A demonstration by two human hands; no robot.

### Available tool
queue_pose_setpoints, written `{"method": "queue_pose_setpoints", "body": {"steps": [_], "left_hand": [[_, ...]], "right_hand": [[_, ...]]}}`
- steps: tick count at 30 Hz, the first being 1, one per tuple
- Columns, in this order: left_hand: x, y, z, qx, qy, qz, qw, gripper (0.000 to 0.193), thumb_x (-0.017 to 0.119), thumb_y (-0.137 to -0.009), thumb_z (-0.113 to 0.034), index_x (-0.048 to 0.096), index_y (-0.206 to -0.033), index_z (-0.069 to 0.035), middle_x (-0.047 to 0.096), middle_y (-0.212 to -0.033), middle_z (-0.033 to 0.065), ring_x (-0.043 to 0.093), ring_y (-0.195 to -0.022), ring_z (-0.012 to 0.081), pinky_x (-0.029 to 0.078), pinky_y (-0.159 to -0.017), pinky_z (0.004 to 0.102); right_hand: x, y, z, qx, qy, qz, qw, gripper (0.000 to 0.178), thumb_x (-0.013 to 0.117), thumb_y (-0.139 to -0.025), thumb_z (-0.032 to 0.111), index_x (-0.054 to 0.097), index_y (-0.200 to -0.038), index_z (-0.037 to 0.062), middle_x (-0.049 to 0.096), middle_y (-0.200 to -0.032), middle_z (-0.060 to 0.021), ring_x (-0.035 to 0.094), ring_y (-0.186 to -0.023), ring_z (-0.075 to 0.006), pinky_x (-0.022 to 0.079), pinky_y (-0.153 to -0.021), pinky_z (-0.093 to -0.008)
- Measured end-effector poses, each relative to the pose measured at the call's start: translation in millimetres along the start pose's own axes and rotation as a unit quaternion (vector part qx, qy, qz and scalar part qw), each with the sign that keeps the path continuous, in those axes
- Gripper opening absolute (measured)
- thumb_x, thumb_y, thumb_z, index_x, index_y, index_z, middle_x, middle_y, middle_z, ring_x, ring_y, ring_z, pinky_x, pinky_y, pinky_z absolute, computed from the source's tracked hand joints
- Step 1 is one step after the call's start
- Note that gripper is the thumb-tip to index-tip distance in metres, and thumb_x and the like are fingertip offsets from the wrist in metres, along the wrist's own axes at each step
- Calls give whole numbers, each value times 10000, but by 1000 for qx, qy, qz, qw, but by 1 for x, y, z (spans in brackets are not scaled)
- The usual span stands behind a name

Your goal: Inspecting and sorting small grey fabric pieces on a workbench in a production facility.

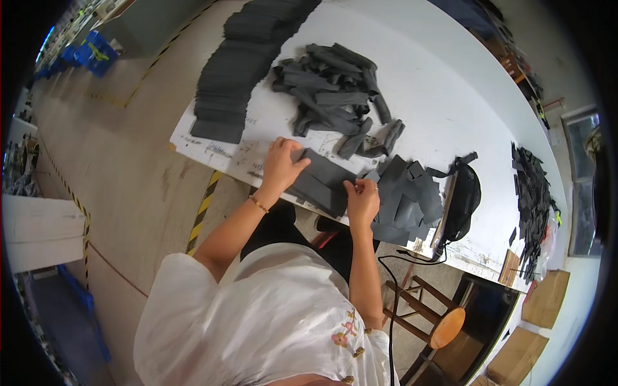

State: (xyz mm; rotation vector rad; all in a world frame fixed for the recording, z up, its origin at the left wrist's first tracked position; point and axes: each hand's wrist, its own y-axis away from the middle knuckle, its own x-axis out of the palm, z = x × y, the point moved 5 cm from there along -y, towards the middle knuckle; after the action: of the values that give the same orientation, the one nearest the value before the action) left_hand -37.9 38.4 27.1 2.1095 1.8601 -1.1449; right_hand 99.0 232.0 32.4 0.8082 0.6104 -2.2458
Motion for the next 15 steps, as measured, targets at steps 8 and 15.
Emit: {"method": "queue_pose_setpoints", "body": {"steps": [8, 15], "left_hand": [[83, -66, -71, 41, 43, 206, 977, 268, 703, -836, -273, 629, -821, -16, 663, -850, 135, 650, -755, 324, 514, -675, 405], [124, -77, -53, 29, -59, 224, 972, 284, 738, -777, -303, 654, -825, -36, 664, -825, 141, 660, -784, 319, 518, -683, 411]], "right_hand": [[-62, -52, -44, 16, 23, -145, 989, 176, 697, -842, 161, 589, -815, 25, 595, -768, -139, 593, -682, -319, 467, -617, -420], [-37, -75, -59, 65, 316, -112, 940, 378, 676, -853, 378, 586, -873, 11, 622, -900, -145, 639, -806, -338, 543, -668, -421]]}}
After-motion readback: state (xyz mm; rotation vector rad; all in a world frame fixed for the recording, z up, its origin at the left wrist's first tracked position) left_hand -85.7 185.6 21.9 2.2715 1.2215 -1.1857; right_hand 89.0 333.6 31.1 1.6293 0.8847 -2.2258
